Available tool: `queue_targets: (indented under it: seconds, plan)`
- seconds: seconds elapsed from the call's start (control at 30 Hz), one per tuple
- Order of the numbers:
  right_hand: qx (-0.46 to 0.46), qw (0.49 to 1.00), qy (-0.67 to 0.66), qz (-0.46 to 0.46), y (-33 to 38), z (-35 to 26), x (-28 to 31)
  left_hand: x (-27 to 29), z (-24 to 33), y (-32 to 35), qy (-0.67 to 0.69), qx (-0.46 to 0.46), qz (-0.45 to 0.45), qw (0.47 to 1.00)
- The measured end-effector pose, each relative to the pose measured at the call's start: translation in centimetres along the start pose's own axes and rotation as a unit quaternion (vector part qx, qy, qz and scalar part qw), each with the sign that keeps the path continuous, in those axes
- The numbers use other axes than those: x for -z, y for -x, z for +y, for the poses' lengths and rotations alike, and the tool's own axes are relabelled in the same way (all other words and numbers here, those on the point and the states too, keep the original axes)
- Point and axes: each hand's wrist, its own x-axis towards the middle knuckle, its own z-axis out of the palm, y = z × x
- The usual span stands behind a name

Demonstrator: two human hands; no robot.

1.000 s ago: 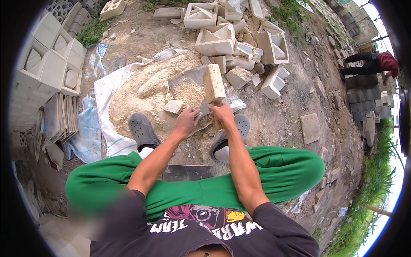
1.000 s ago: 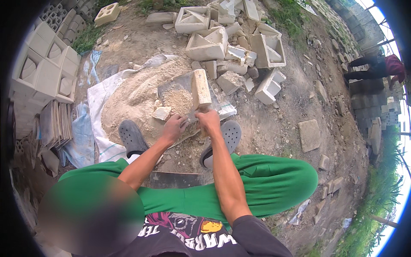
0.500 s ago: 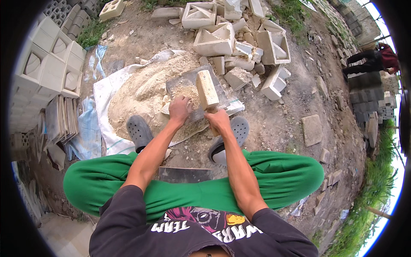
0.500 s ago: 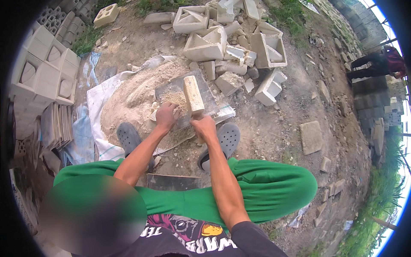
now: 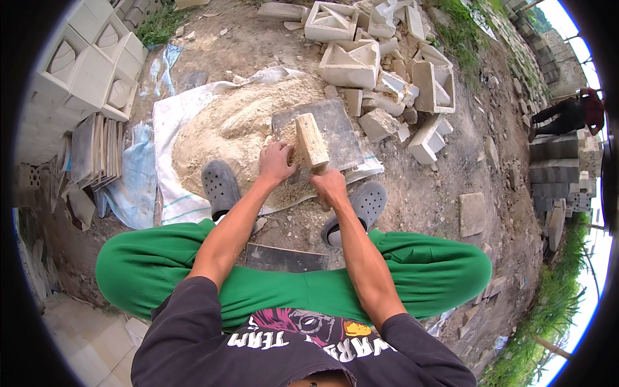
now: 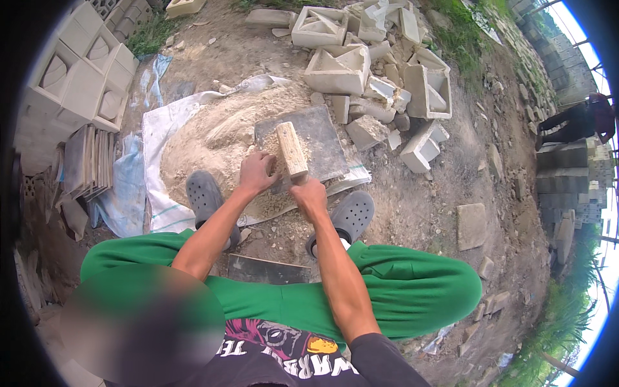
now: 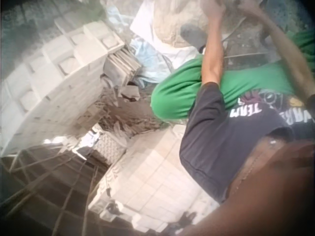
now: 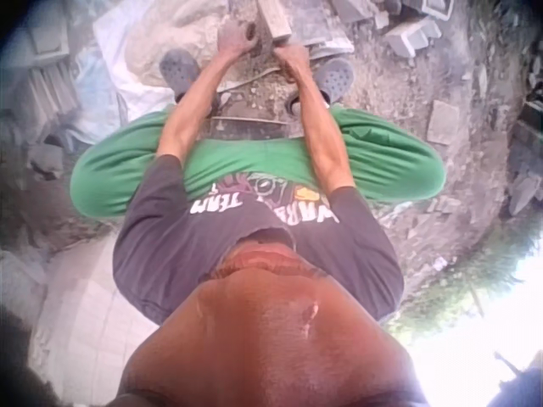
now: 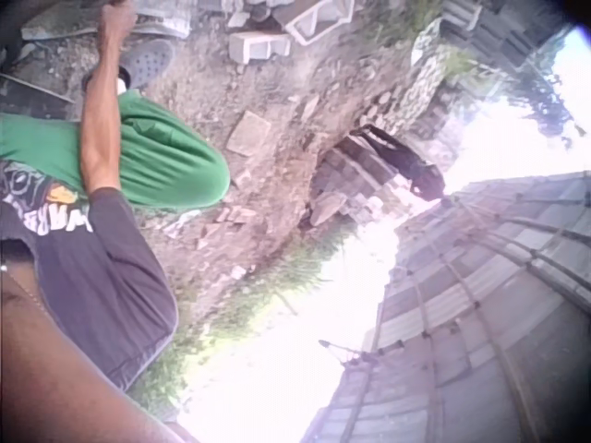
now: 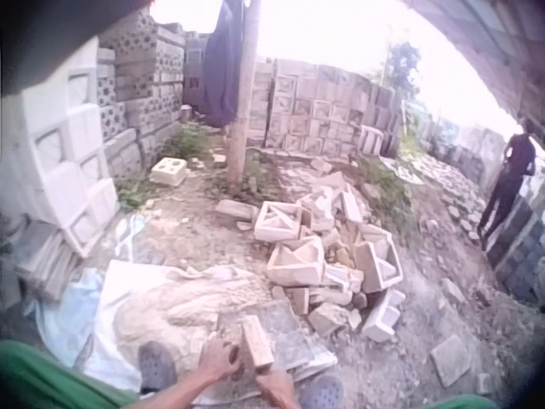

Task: The person sits on the ground and uses a wooden mallet to repeatedly strike a small piece of stone placed on a flat board. The person adjusts the stone's position occasionally and continues striking it to shape or break it.

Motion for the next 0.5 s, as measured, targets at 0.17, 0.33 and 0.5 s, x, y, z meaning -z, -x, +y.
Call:
queue_targets:
  seconds: [0.17,0.33,0.5]
  plan:
    - [0.054,0.995,-0.077,0.031,0.6,-2.2,1.3,0.1,-0.5,0.6,0.066,0.006,0.012,0.998]
    - [0.007,0.999,0.033,-0.015,0.5,-2.5,0.5,1.0,-0.7,0.6,0.096,0.037,0.002,0.995]
    - [-0.020,0.999,0.012,-0.034,-0.4,-0.3,0.0,1.9,-0.9,1.2,0.081,0.110,0.030,0.990]
